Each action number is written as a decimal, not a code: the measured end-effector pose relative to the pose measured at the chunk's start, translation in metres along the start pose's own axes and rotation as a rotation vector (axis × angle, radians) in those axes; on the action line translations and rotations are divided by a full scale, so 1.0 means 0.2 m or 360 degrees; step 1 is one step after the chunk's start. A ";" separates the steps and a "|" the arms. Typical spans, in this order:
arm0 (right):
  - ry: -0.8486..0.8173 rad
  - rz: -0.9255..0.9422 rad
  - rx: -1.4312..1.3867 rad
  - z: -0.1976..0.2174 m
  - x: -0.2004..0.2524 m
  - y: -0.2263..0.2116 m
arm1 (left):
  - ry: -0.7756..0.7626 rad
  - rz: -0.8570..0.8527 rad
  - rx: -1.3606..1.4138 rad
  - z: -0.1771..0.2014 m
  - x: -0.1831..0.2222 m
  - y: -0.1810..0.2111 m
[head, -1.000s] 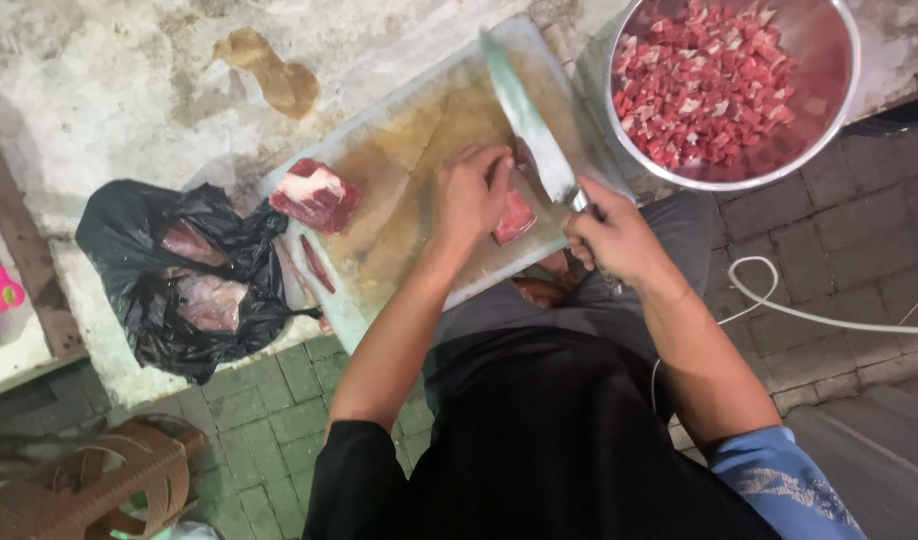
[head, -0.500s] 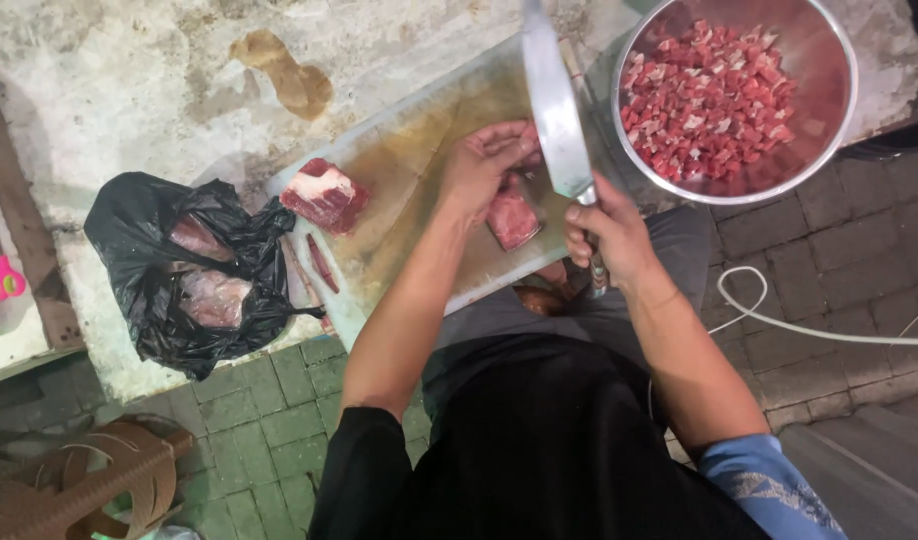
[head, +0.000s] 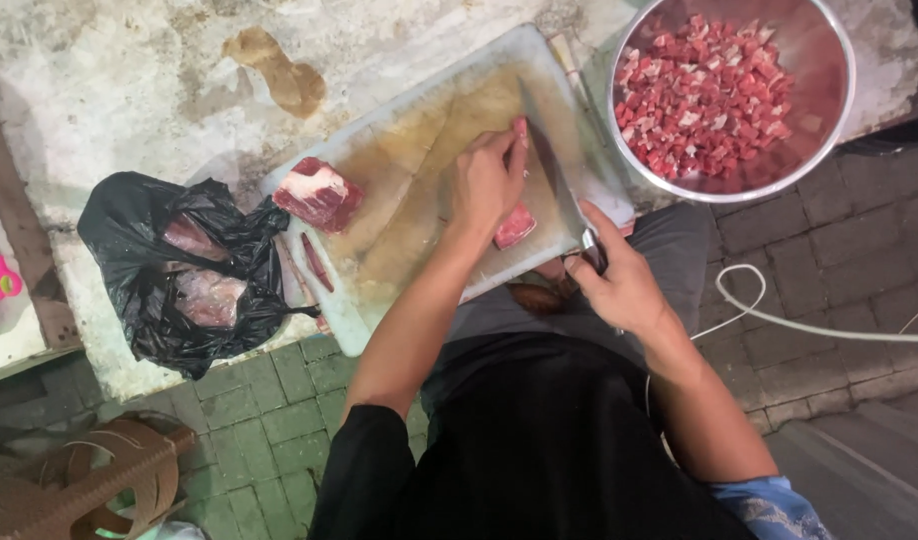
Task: Dicing raw meat into small cubes on a cutting board using a large kitchen knife.
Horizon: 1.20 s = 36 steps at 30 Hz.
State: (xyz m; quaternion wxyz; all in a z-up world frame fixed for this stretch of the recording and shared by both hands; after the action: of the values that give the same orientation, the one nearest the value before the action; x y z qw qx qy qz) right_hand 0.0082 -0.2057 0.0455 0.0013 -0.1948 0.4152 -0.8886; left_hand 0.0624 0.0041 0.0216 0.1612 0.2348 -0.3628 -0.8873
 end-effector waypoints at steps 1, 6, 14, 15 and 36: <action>-0.0001 -0.0007 -0.0004 0.01 0.02 -0.04 | -0.0007 0.0000 -0.0002 0.00 0.01 -0.01; -0.0074 0.0064 0.0002 0.03 0.04 -0.15 | 0.0026 0.0100 0.0214 -0.11 0.02 -0.14; 0.0071 0.0130 -0.0152 0.03 0.05 0.10 | -0.0072 -0.0374 -0.0064 0.02 -0.15 -0.04; 0.0112 0.0194 -0.0115 0.05 0.07 0.11 | -0.0175 -0.0512 0.0027 0.02 -0.16 -0.02; -0.0256 0.0372 0.1064 -0.04 0.23 -0.03 | 0.0170 -0.0851 0.0159 0.26 0.34 -0.04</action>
State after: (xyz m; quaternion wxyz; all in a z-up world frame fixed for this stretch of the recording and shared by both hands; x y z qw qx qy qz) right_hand -0.0353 -0.2038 0.0607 0.1990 -0.2040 0.1196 -0.9510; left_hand -0.0233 0.0074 0.0276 -0.0717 0.3762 -0.3224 -0.8657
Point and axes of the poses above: each hand's wrist, its own x-axis away from the middle knuckle, its own z-axis out of the back of the hand, y = z × x, the point moved 5 cm from there along -x, towards the middle knuckle, and after that the axes turned 10 degrees about y, right-handed, at the moved point
